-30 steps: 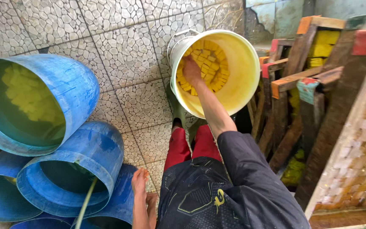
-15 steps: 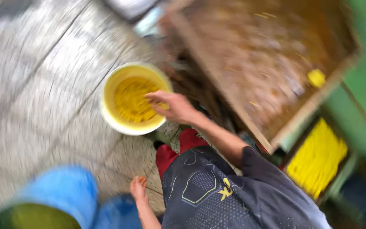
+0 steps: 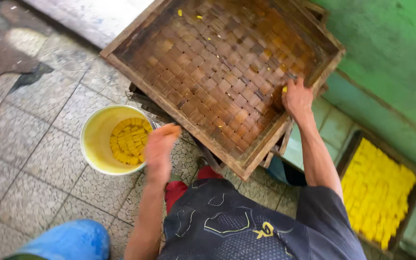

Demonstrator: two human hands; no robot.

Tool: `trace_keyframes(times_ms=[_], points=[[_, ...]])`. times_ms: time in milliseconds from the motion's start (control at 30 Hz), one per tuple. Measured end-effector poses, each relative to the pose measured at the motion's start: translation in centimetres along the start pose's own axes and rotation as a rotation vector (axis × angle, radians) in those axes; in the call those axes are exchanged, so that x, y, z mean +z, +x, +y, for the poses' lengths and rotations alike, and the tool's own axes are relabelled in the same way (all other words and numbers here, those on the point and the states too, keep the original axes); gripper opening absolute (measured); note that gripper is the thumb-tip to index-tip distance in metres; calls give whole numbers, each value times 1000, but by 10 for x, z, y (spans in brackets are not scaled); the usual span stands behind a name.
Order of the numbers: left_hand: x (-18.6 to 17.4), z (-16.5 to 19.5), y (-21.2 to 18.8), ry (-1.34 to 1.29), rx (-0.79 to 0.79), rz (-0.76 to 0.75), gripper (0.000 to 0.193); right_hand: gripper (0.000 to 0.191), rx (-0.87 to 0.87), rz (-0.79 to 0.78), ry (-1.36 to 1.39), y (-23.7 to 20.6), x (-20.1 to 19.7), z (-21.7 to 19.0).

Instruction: The person picks yellow tofu blocks one at a time from woven bamboo trays and places them into a white bucket, occasionally stacking a few blocks in hand before dropping them in. They briefly scoop water with a green plastic scoop between transfers and continue emptying the trays into the bucket.

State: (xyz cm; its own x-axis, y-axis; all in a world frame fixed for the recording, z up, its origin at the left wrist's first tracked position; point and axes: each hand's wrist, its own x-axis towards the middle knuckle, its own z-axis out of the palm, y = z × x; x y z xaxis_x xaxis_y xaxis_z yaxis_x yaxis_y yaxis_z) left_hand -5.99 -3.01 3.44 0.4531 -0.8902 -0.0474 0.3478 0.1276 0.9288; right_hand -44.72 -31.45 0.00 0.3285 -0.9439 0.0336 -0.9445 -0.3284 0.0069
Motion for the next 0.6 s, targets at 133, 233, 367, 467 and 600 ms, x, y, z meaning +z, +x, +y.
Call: trace_keyframes(times_ms=[133, 233, 367, 467, 600], points=[[129, -36, 45, -189, -559, -30, 48, 40, -207, -74, 577, -9, -46, -72], [161, -61, 59, -645, -627, 55, 40, 45, -493, -198, 773, -3, -80, -98], [118, -70, 49, -537, -402, 11, 28, 40, -536, 220, 659, 86, -84, -53], [55, -61, 38, -347, -301, 227, 22, 60, -153, 435, 242, 155, -60, 13], [2, -57, 57, -120, -273, 508, 23, 83, 102, 138, 137, 205, -25, 64]])
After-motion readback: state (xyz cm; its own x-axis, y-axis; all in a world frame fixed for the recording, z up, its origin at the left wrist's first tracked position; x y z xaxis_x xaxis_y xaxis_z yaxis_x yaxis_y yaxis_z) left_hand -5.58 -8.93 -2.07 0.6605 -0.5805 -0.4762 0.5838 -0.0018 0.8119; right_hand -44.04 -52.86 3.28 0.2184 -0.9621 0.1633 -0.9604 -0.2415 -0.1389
